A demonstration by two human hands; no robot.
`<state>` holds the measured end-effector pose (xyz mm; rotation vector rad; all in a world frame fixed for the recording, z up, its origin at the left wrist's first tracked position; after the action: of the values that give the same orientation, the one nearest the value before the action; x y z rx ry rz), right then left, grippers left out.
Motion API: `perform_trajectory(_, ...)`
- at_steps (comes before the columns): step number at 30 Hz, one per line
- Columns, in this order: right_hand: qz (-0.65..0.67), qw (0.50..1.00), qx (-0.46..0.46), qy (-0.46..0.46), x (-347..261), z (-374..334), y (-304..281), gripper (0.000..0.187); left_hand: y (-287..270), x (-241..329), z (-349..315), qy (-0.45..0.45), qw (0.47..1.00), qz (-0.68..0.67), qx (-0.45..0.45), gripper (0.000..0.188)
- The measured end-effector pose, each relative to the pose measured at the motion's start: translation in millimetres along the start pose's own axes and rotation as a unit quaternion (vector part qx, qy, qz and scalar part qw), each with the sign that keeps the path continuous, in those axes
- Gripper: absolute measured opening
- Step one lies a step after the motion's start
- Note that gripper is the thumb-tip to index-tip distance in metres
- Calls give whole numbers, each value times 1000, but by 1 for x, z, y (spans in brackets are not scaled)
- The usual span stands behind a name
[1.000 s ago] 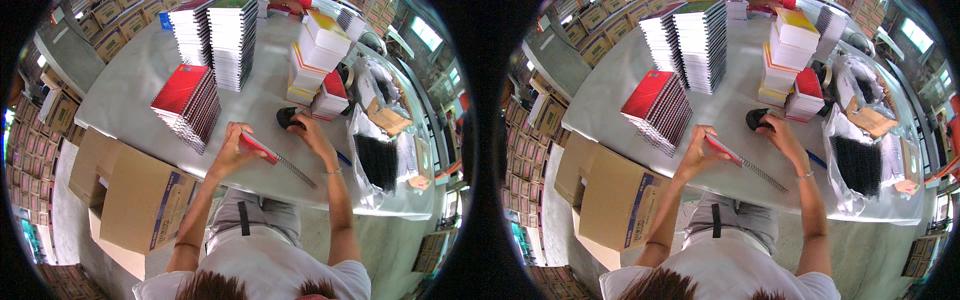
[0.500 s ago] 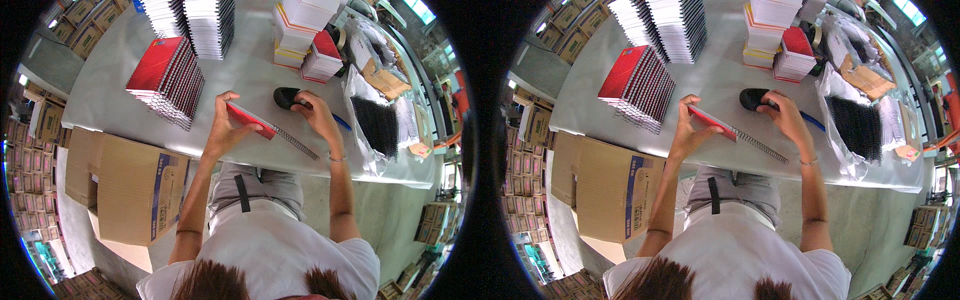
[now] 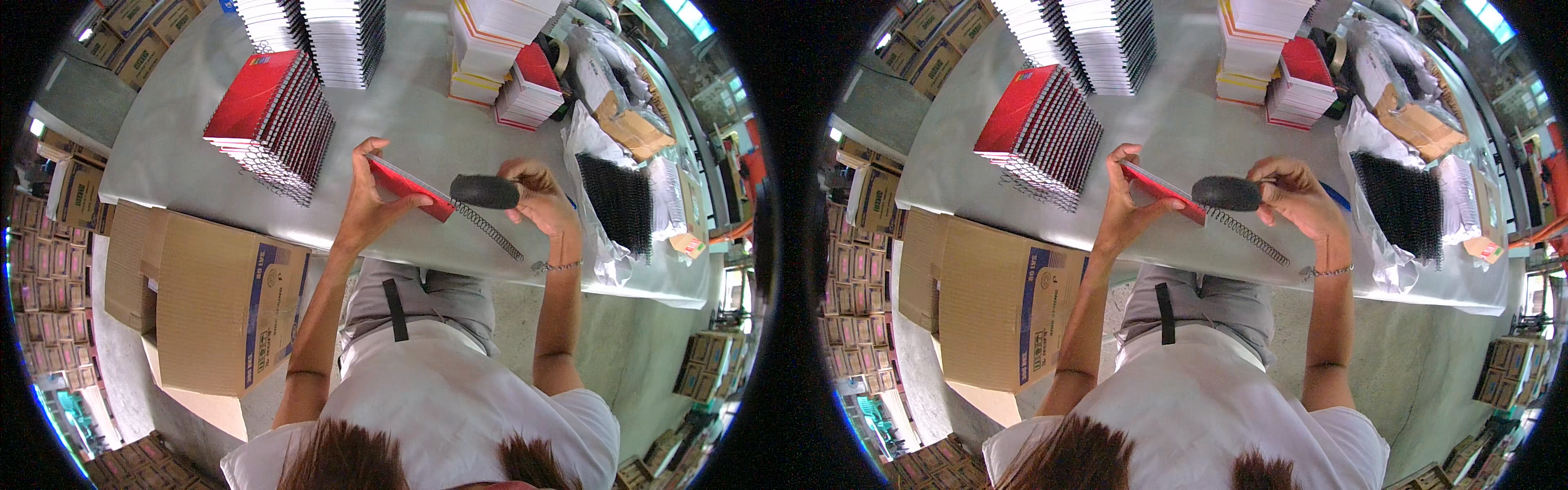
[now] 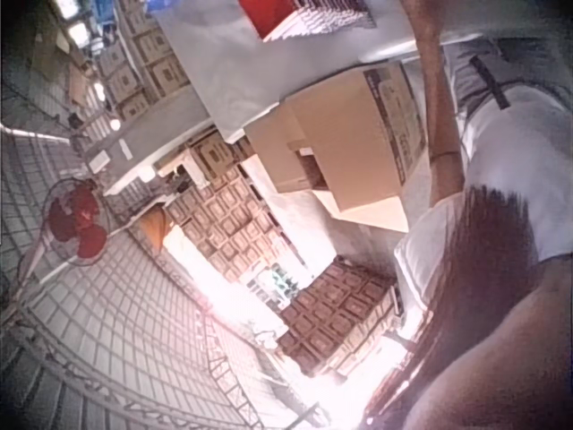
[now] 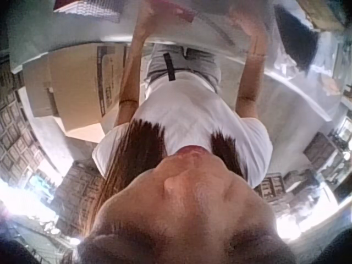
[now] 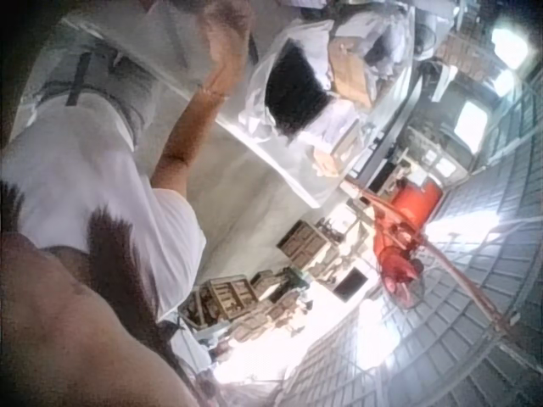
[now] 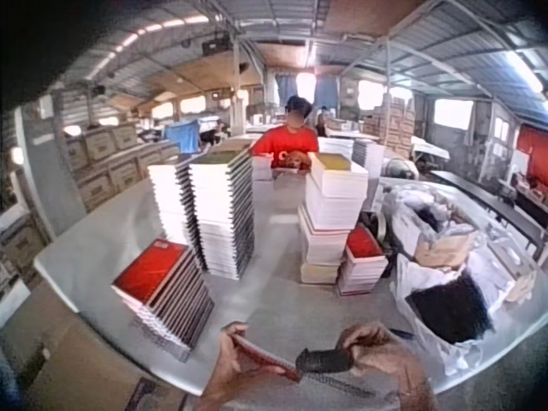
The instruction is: The person binds notepads by inserting a spiral wire into the pre-punched holes of a notepad, using pliers to trim and secure the wire ends, and then stacks the completed notebook on the table.
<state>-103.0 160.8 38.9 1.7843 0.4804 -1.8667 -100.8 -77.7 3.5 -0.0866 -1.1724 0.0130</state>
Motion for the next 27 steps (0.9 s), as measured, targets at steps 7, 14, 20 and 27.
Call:
perform_trajectory(7,-48,998,-12,-43,-4,4,-6,28,0,-4,1,-28,999,-33,5,111)
perform_trajectory(14,-72,995,6,68,8,2,-9,31,0,-4,0,-35,999,-12,5,111)
perform_trajectory(20,-199,972,50,118,19,5,-15,31,1,-6,1,-33,999,-21,-3,113)
perform_trajectory(27,-65,996,-22,50,1,0,1,24,0,-5,1,-54,998,-44,2,115)
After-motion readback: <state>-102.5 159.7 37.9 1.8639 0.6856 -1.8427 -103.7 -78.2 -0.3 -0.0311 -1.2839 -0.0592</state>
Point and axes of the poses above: each hand's wrist, its own z-axis towards the middle knuckle, its own y-axis out of the palm, x = y × z, the point moved 8 cm from there along z, towards the middle knuckle, and after that the axes turned 13 degrees about -z, right-handed, at the moved point
